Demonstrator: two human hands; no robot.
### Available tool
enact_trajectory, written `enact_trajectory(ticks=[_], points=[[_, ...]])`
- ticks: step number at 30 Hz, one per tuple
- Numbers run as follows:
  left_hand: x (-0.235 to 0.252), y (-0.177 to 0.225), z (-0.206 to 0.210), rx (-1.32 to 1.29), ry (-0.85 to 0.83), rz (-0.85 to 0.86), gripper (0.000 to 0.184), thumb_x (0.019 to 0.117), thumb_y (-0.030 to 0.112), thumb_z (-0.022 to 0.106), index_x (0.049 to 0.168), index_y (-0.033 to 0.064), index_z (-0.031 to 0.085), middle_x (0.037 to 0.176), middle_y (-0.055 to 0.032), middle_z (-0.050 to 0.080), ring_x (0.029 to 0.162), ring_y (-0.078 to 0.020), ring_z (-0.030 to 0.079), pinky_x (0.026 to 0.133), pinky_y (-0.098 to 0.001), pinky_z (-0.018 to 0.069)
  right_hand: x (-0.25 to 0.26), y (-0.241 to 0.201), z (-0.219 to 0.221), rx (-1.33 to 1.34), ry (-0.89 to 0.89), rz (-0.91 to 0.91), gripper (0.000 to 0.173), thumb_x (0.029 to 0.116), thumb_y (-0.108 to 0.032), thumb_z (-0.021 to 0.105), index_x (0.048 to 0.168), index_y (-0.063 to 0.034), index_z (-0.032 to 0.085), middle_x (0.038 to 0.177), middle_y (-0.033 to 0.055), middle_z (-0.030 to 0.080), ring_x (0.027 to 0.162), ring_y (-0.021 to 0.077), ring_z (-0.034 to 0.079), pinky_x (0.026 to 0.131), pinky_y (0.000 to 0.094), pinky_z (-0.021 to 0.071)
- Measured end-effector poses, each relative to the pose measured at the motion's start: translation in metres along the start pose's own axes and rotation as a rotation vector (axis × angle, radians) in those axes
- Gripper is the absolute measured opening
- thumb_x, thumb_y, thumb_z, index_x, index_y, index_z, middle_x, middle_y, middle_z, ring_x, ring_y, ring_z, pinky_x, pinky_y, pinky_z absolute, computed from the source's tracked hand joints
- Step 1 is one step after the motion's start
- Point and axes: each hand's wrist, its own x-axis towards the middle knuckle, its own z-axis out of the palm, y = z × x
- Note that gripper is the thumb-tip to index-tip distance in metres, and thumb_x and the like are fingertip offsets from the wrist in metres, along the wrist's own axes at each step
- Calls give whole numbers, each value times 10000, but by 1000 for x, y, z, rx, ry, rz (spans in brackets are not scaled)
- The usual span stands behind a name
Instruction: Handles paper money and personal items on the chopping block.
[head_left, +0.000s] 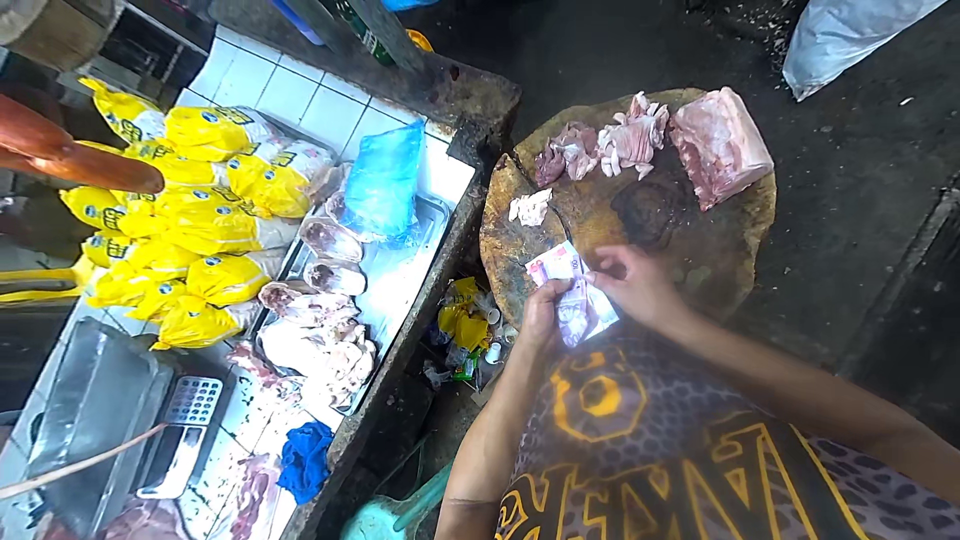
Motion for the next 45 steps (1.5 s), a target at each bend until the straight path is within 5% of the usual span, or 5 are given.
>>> enact_trajectory(ticks=[12, 24, 31, 40, 45], points=[[8, -9, -3, -51, -15, 62, 228, 996, 226, 426, 996, 154, 643, 867, -30, 694, 763, -132, 679, 678, -335, 578, -9, 13, 18, -157, 28, -387, 176, 996, -174, 645, 1106, -171, 783, 1191, 52, 659, 994, 150, 670, 826, 350, 602], [0, -8, 3, 120, 37, -10, 172, 900, 174, 570, 1021, 83, 651, 855, -85, 709, 730, -177, 698, 654, -368, 595, 10, 2, 12, 66, -43, 43, 155, 976, -209, 682, 1111, -135, 696, 771, 19, 714, 646, 142, 664, 637, 402, 576], [-3, -3, 8, 166, -1, -46, 199, 964, 213, 557, 1077, 80, 652, 894, -99, 717, 752, -188, 706, 670, -378, 603, 7, 20, 18, -150, 301, -315, 149, 987, -192, 664, 924, -59, 684, 1138, 117, 642, 956, 198, 666, 771, 368, 595], [9, 1, -2, 54, 57, 25, 259, 1026, 250, 551, 1177, 58, 637, 1002, -131, 726, 869, -226, 720, 765, -426, 615, 22, 16, -27, 355, 354, 80, 379, 997, -159, 593, 1355, -59, 521, 898, 69, 668, 598, 149, 607, 527, 336, 548], [7, 8, -5, 227, 82, 111, 295, 1035, 326, 594, 1182, 80, 664, 956, -106, 742, 809, -201, 732, 732, -401, 628, 20, 27, -45, 501, 11, 278, 228, 938, -115, 435, 934, -118, 662, 777, 23, 653, 439, 86, 416, 391, 249, 343]])
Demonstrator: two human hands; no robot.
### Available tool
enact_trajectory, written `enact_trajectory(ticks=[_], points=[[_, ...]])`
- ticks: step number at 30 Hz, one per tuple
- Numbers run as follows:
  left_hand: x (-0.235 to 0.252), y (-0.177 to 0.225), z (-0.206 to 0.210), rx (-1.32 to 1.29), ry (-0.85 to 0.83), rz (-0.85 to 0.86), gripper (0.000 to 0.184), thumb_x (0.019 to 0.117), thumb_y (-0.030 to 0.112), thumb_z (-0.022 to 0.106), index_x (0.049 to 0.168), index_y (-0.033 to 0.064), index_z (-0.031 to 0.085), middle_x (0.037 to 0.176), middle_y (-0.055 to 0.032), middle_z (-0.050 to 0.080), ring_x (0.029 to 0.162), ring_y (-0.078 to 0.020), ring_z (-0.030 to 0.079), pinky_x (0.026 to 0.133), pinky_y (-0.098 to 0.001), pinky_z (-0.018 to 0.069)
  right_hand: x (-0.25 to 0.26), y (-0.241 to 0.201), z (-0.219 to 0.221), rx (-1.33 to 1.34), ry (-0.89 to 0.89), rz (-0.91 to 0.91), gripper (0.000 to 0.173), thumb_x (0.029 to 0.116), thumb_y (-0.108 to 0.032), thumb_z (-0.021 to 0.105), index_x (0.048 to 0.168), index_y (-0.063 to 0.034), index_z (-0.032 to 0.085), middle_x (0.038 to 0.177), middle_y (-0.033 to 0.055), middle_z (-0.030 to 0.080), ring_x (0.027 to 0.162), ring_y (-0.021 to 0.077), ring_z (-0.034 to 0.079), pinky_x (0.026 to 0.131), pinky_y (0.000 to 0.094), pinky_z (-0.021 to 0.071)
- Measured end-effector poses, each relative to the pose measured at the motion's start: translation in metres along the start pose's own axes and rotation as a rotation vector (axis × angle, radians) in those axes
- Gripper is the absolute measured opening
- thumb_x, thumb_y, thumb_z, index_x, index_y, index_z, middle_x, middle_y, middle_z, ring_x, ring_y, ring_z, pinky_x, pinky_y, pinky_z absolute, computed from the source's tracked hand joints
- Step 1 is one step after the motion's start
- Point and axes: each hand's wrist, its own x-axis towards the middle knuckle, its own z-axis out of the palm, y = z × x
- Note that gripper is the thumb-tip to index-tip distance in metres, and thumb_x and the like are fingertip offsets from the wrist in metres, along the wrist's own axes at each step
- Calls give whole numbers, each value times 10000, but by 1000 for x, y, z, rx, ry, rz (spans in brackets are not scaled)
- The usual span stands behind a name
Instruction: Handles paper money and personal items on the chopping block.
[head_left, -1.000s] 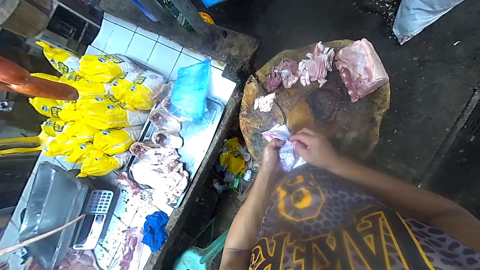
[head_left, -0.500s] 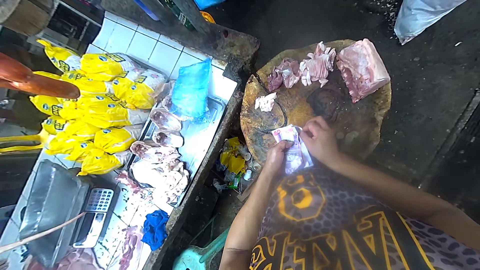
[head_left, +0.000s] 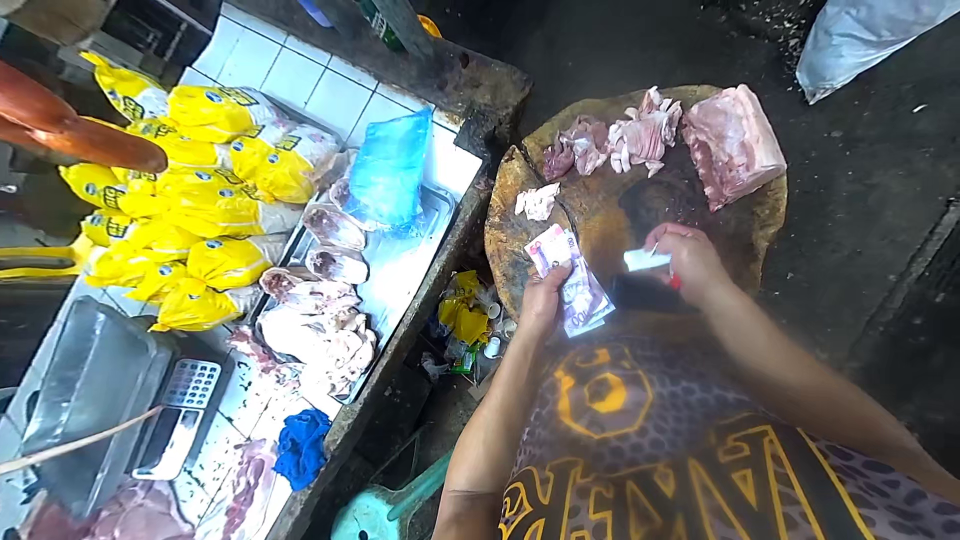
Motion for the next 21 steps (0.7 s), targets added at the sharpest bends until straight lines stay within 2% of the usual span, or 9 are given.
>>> enact_trajectory(ticks=[3, 5, 8, 11, 12, 14, 17, 19, 21], points=[[-1, 0, 0, 281, -11, 93, 319, 1039, 368, 594, 1121, 77, 695, 900, -103, 737, 763, -198, 720, 710, -415, 621, 1, 4, 6, 19, -103, 45, 240, 924, -80, 416, 876, -91, 651, 1013, 49, 765, 456, 87, 456, 378, 242, 305], [-1, 1, 0, 442, -25, 164, 339, 1057, 384, 567, 1049, 70, 696, 854, -88, 708, 728, -182, 685, 687, -403, 596, -1, 2, 13, 25, -102, 40, 216, 937, -59, 425, 906, -84, 637, 876, 61, 741, 462, 92, 483, 378, 230, 322], [-1, 3, 3, 498, -34, 180, 339, 1064, 370, 560, 1027, 63, 699, 836, -82, 704, 709, -170, 673, 669, -380, 586, -1, 3, 19, -114, -137, 12, 289, 978, -111, 396, 1040, -69, 676, 670, 58, 649, 522, 159, 595, 450, 322, 470], [1, 1, 7, 431, -38, 152, 303, 1052, 335, 588, 1030, 58, 710, 846, -95, 718, 721, -182, 691, 678, -394, 597, 0, 7, 32, -324, -171, -36, 352, 1048, -401, 537, 1117, -96, 700, 730, 56, 604, 605, 180, 585, 575, 415, 533], [2, 1, 9, 381, -37, 124, 293, 1045, 324, 599, 1048, 52, 709, 856, -100, 725, 733, -188, 701, 690, -399, 605, 0, 7, 36, -393, -172, -45, 452, 989, -527, 624, 1141, -109, 707, 870, 83, 694, 743, 224, 663, 697, 490, 571], [4, 0, 16, 187, -21, 47, 272, 1036, 275, 597, 1113, 26, 676, 893, -116, 729, 769, -203, 714, 712, -410, 615, 1, 11, 45, -459, -203, -45, 521, 892, -571, 741, 1106, -97, 714, 941, 104, 735, 814, 255, 704, 758, 541, 587], [-2, 9, 22, -72, -13, -115, 398, 1033, 407, 588, 1250, 78, 642, 1037, -115, 737, 891, -221, 726, 778, -425, 620, -2, 19, 54, -417, -306, 60, 346, 926, -433, 749, 887, -92, 705, 729, 73, 651, 601, 179, 583, 570, 412, 494], [-12, 16, 22, -159, -86, -190, 427, 1041, 484, 519, 1263, 143, 650, 1074, -81, 724, 908, -191, 710, 772, -398, 610, -6, 21, 56, -208, -387, 192, 270, 993, -360, 683, 939, -95, 683, 692, 35, 608, 461, 89, 465, 427, 258, 406], [-10, 11, 17, -236, -143, -191, 343, 1042, 396, 491, 1222, 140, 632, 1045, -86, 708, 885, -195, 702, 753, -404, 603, -7, 19, 54, 23, -432, 314, 244, 1045, -330, 607, 1114, -108, 680, 717, 25, 611, 429, 48, 412, 391, 197, 370]])
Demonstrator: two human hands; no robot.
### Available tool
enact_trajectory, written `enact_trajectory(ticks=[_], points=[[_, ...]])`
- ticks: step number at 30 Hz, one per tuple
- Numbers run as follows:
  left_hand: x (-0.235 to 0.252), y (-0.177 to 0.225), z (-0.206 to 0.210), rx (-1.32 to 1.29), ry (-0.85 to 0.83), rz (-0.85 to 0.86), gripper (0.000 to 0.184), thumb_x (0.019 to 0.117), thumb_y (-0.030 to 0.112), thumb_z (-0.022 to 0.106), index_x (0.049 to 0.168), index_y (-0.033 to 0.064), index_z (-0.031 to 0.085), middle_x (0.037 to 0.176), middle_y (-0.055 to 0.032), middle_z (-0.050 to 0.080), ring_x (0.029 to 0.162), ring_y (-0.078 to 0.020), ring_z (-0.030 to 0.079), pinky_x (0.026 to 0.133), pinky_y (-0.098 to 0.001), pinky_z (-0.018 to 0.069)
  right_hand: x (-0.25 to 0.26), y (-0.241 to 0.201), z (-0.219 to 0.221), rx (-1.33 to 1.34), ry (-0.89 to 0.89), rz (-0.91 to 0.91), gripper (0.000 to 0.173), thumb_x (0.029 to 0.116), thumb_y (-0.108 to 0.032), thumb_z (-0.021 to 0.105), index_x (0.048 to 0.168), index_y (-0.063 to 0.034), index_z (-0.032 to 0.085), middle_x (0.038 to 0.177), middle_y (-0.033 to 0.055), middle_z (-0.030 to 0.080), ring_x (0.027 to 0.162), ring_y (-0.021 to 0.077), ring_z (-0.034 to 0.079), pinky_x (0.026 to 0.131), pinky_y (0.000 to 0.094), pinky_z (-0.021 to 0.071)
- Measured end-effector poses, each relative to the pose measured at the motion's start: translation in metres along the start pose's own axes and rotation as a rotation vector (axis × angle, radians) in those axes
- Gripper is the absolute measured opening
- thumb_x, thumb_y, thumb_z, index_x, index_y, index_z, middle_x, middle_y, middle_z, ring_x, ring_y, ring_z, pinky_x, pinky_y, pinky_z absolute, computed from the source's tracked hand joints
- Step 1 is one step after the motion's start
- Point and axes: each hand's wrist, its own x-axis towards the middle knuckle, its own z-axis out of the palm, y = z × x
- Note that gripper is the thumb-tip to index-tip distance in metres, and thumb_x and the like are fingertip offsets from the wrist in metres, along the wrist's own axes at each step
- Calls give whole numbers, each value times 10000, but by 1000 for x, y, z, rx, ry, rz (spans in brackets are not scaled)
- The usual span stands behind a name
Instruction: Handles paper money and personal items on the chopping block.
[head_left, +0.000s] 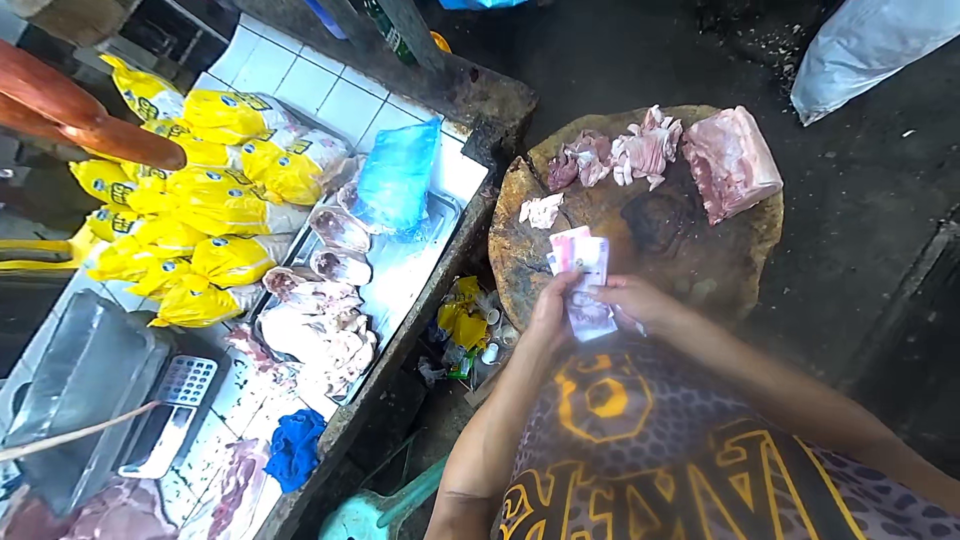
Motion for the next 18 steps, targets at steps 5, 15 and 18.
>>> enact_trajectory(ticks=[5, 15, 18], points=[[7, -12, -7, 144, 105, 6, 318, 1056, 307, 545, 1203, 41, 639, 955, -136, 725, 805, -219, 716, 717, -402, 614, -1, 2, -1, -124, 78, 31, 297, 1045, -364, 597, 1027, -80, 685, 626, 13, 535, 415, 60, 395, 393, 214, 374], [8, -16, -9, 282, 138, 139, 369, 1036, 389, 592, 1184, 59, 668, 938, -114, 737, 793, -211, 724, 720, -414, 626, 5, 3, -5, -198, 398, -201, 351, 945, -380, 750, 1151, -97, 708, 967, 83, 751, 815, 185, 717, 734, 415, 605], [4, -10, -8, 299, 139, 121, 314, 1078, 310, 516, 1182, 49, 655, 923, -114, 731, 776, -198, 718, 700, -397, 621, 6, 0, -9, -95, 376, -159, 318, 962, -326, 738, 1199, -118, 698, 985, 77, 753, 753, 171, 703, 644, 364, 592]])
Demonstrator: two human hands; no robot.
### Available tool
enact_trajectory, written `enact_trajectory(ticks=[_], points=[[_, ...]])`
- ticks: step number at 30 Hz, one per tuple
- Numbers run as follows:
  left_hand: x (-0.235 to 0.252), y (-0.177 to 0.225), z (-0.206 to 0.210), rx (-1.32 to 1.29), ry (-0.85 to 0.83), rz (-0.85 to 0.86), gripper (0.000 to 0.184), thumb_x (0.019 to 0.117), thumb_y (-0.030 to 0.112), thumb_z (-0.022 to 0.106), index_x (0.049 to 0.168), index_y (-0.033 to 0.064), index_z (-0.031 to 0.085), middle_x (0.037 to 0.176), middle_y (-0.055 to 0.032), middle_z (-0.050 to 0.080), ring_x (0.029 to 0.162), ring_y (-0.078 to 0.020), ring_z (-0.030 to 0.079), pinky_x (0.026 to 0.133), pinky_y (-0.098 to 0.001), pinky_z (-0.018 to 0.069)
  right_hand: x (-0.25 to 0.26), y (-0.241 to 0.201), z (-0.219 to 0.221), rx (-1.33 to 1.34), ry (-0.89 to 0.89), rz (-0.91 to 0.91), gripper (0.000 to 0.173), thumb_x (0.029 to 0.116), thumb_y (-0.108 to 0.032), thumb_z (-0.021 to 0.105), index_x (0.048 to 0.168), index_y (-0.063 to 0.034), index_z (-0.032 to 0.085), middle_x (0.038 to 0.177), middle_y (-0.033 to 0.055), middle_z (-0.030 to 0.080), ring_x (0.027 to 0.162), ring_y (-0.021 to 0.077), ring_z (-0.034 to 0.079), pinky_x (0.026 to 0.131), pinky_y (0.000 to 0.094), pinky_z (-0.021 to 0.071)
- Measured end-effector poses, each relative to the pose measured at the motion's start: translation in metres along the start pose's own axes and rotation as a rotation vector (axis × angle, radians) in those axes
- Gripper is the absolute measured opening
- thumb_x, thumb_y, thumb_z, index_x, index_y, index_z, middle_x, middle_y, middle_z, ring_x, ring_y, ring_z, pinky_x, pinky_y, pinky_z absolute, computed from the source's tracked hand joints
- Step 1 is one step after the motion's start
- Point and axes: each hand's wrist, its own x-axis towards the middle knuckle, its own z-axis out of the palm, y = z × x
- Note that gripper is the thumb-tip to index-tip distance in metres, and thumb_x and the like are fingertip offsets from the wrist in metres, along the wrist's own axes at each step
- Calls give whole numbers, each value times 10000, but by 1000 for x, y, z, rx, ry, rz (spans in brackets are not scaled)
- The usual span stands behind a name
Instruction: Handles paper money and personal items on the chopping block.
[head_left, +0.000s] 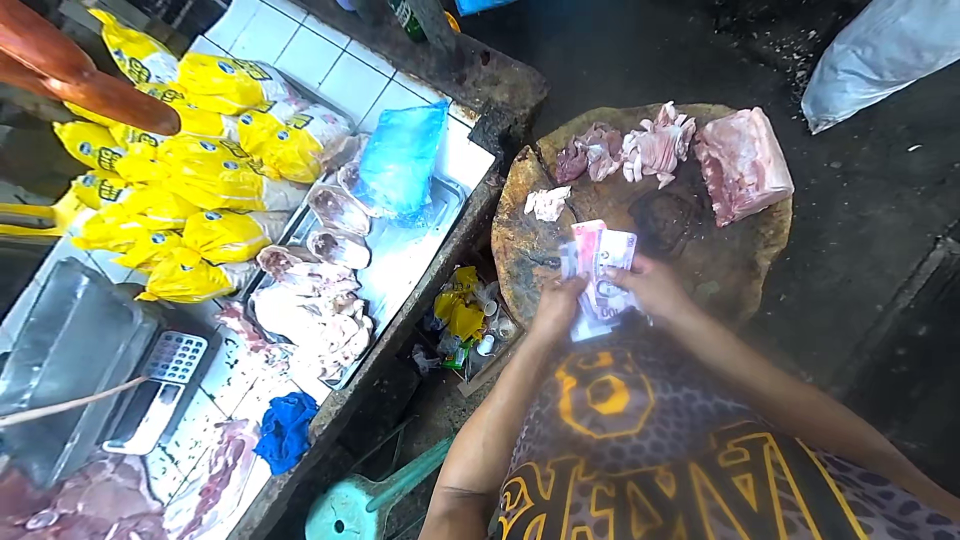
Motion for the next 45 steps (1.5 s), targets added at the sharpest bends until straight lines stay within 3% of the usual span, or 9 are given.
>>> enact_trajectory(ticks=[5, 8, 10, 14, 26, 32, 37, 40, 45], points=[[4, -5, 0, -24, 112, 2, 390, 983, 350, 697, 1220, 45, 648, 955, -133, 747, 798, -226, 739, 724, -416, 635, -4, 2, -1, 125, -83, 83, 316, 975, -311, 720, 1222, -120, 674, 918, 73, 729, 563, 113, 587, 466, 261, 476], [5, -9, -4, -8, 117, -11, 556, 1005, 585, 552, 1226, 85, 659, 985, -109, 741, 844, -215, 734, 751, -436, 632, -4, 5, -2, 140, -73, 123, 269, 989, -318, 699, 1155, -107, 678, 840, 57, 705, 481, 85, 496, 410, 227, 389], [3, -9, -3, -23, 90, -17, 538, 1034, 569, 502, 1222, 90, 659, 996, -98, 731, 858, -205, 720, 757, -432, 620, -4, 7, -2, 144, -52, 140, 258, 998, -311, 687, 1136, -94, 680, 817, 60, 700, 471, 84, 488, 404, 226, 382], [3, -10, -2, 25, 105, 9, 311, 1035, 311, 609, 1207, 54, 640, 948, -115, 735, 803, -205, 725, 727, -407, 622, -1, 8, -3, 156, -34, 151, 243, 994, -277, 695, 1149, -90, 687, 853, 77, 719, 500, 101, 525, 417, 238, 400], [9, -15, 3, 33, 36, 56, 355, 962, 233, 735, 1232, 27, 632, 984, -152, 741, 824, -247, 735, 756, -425, 630, 1, 13, 4, -69, 19, 54, 442, 861, -445, 824, 1090, -80, 725, 859, 83, 730, 647, 172, 655, 591, 372, 562], [11, -13, -4, 87, 162, 47, 315, 1008, 252, 666, 1230, 34, 622, 969, -140, 740, 816, -234, 738, 732, -419, 633, 7, 16, -8, -50, 160, -63, 417, 1014, -451, 628, 1236, -99, 652, 1031, 102, 730, 904, 226, 715, 813, 480, 600], [12, -16, -12, 159, 190, 62, 302, 1026, 290, 634, 1210, 51, 637, 960, -120, 734, 809, -214, 726, 730, -416, 622, -6, -13, -32, 175, 49, -89, 292, 1058, -369, 570, 1194, -128, 662, 894, 39, 712, 651, 114, 651, 542, 282, 557], [12, -19, -6, 179, 161, 51, 339, 992, 325, 688, 1207, 66, 650, 938, -112, 741, 786, -214, 728, 717, -415, 626, -6, -12, -24, 171, -116, 42, 266, 1006, -330, 667, 1127, -95, 697, 910, 56, 728, 715, 135, 679, 624, 323, 589], [12, -20, 4, 99, 123, 50, 291, 1010, 215, 640, 1254, 59, 612, 981, -121, 726, 816, -212, 715, 735, -414, 613, 1, 9, 8, -151, 45, 62, 418, 955, -438, 717, 1023, -36, 624, 820, 117, 617, 666, 213, 582, 601, 421, 510]])
